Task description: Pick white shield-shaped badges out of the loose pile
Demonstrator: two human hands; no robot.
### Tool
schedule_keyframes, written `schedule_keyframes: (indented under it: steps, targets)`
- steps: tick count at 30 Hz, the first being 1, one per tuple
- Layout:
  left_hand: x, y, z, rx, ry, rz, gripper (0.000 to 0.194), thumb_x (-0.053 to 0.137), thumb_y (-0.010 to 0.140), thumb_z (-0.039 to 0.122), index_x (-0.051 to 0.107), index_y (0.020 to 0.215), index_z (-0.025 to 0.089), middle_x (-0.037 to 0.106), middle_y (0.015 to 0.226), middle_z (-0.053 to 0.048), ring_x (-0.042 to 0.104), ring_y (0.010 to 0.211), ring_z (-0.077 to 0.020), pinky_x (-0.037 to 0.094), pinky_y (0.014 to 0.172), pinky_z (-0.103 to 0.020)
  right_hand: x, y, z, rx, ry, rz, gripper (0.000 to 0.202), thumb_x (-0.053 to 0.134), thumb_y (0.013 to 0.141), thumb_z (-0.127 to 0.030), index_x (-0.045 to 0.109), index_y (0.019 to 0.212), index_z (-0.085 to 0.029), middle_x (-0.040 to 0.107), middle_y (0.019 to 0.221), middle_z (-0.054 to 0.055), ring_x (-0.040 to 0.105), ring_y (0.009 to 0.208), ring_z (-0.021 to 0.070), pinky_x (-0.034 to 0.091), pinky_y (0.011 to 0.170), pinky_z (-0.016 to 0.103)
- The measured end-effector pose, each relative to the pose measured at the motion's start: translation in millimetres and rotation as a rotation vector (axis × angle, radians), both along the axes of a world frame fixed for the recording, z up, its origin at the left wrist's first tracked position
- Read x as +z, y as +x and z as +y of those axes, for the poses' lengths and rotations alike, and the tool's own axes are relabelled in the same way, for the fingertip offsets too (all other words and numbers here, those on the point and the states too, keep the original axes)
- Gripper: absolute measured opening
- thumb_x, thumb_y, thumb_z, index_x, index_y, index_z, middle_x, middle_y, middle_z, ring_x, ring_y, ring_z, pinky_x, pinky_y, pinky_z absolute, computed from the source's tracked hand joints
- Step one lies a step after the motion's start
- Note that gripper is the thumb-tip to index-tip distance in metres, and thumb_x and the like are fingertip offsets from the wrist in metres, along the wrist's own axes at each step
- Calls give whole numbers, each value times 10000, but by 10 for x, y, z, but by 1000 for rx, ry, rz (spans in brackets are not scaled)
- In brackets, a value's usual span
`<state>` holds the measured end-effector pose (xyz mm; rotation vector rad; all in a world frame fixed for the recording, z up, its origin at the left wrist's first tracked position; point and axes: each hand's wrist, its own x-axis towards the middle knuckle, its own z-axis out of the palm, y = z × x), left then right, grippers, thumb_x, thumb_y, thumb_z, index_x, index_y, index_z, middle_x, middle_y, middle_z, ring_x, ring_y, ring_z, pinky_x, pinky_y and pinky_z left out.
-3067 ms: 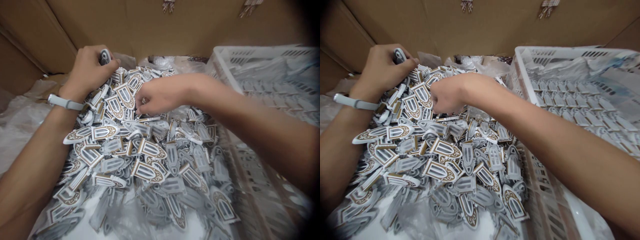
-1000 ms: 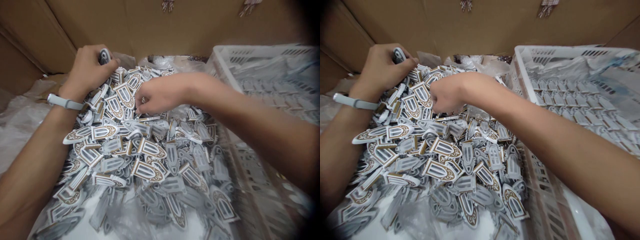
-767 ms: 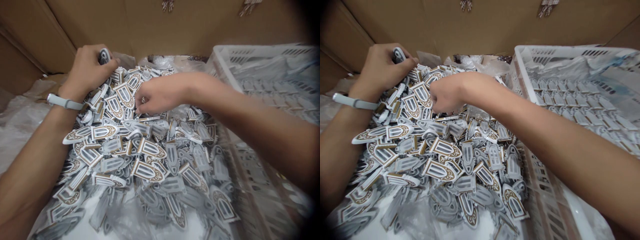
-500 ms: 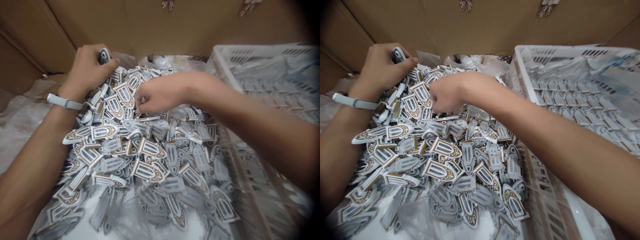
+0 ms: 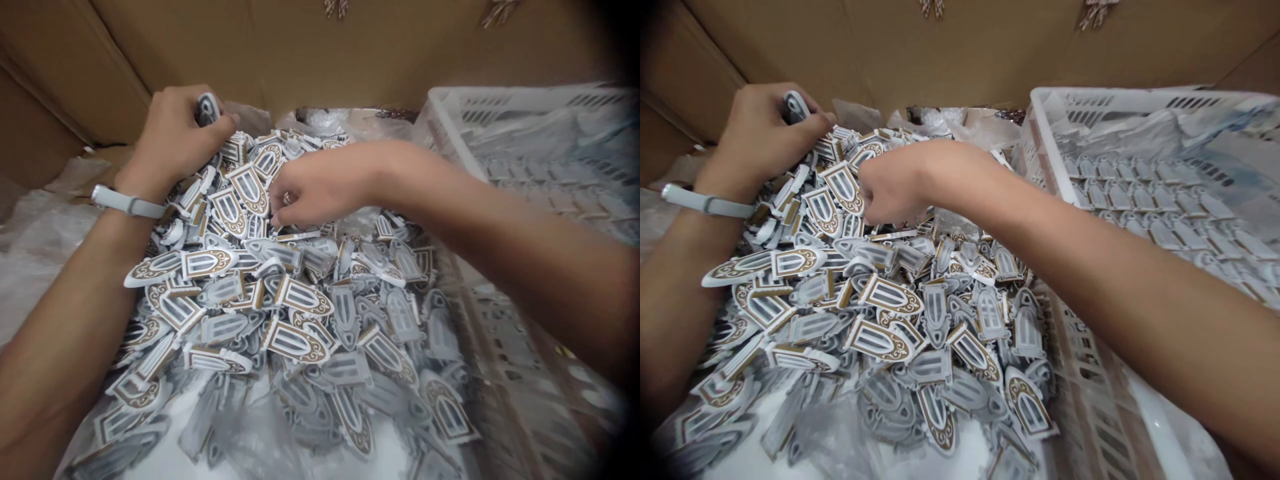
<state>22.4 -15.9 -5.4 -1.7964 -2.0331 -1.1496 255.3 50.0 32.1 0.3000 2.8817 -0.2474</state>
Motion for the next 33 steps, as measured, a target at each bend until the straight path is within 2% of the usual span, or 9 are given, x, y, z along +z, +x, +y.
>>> schedule_keyframes:
  steps: [9, 16, 23, 31, 33]
  targets:
    - [3, 5, 2, -15, 5, -15, 251, 711, 828, 384, 816, 874, 161, 735, 813, -34, 604, 764, -172, 376, 708, -329, 84, 8, -100, -26, -54, -79, 285, 603, 970, -312, 827, 1119, -218, 740, 952, 28, 660, 862, 188, 489, 786, 315]
    - [-5, -20, 20, -34, 16, -11, 244, 721, 827, 336, 828, 893, 128, 742, 833, -50, 595, 760, -155, 367, 711, -311, 129, 33, -108, -30, -67, -86, 281, 596, 990, -304, 828, 1102, -191, 755, 956, 48, 656, 847, 196, 474, 763, 349]
    - [-6, 14, 6, -18, -1, -8, 274, 727, 839, 370, 831, 909, 126, 713, 802, -37, 570, 736, -142, 343, 680, -308, 127, 27, -124, -34, -59, -74, 274, 605, 999, -298, 825, 1102, -172, 751, 952, 48, 638, 841, 188, 455, 762, 342]
    - [14, 22, -3, -4, 19, 15, 318, 706, 820, 378, 843, 932, 113, 706, 805, -36, 576, 748, -138, 349, 707, -295, 128, 17, -133, -41, -16, -93, 339, 613, 1008, -324, 817, 1196, -128, 726, 970, 21, 669, 908, 180, 495, 890, 335]
    - [10, 18, -3, -9, 19, 13, 311, 706, 827, 370, 842, 938, 114, 712, 810, -34, 577, 745, -133, 349, 711, -292, 134, 15, -131, -34, -14, -93, 338, 616, 1012, -329, 815, 1196, -128, 728, 958, 19, 666, 890, 173, 497, 880, 330]
